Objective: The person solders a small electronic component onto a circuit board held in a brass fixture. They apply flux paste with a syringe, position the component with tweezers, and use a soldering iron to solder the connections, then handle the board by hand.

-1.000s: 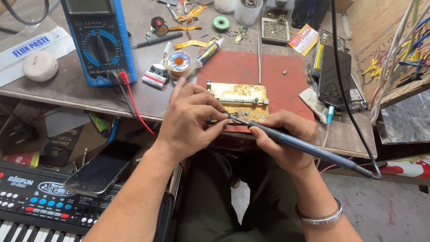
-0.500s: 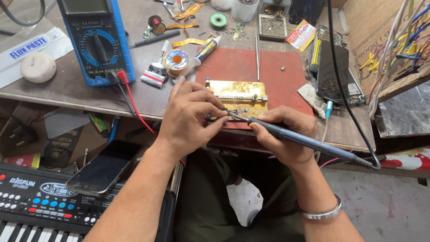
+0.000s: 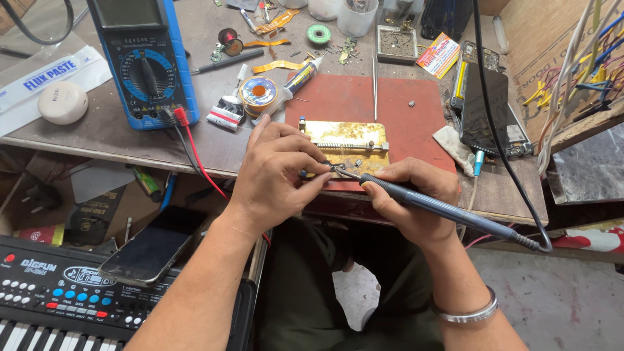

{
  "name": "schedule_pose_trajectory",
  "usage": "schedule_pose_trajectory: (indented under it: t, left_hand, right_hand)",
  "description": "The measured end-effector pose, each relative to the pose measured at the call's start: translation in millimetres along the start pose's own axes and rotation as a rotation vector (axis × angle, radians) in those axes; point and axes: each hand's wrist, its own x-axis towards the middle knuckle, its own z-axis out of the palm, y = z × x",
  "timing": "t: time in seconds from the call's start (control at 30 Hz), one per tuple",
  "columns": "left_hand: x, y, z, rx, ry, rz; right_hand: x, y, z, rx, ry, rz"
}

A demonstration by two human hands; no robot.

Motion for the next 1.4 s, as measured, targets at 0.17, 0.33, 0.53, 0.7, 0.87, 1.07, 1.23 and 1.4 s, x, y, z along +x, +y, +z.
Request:
schedule_pose_trajectory:
  t: [0.17,0.33,0.53,0.7,0.87,1.07,1.23,1.4]
  left_hand:
    - [0.5,0.1,1.0,0.002,0.003,0.002]
    - [0.3,-0.7,-0.4,-0.001,-0.001,0.002]
    - [0.1,-0.3,0.6,0.003,-0.005,-0.019]
    - [0.7,0.1,-0.8,0.006,-0.007,-0.016]
    - [2.0,0.2,-1.3,-0.005,-0.001,-0.006]
    - [1.5,0.4,-1.2,0.004,0.005,-0.003]
    - [1.4,0.1,-2.0,0.007,0.004,-0.008]
    - [0.7,0.7,-2.0,0.007,0.008,-0.008]
  right_hand:
    - [-0.2,0.8,0.0,0.000,0.003,0.005]
    - [0.0,0.7,2.1,0.013,-0.001,0.009]
    - [0.6,1.9,1.5,-0.003,-0.006,-0.001]
    - [1.3,1.3,1.6,0.005,-0.004,0.006]
    - [2.8,-0.1,0.6,0.005,-0.003,-0.004]
    - [3.0,0.4,0.8,0.022,-0.006,0.005]
    - [3.2,-0.2,1.9,0.038,-0.004,0.013]
    - [3.5,-0.4,1.6,0.015,-0.003,0.011]
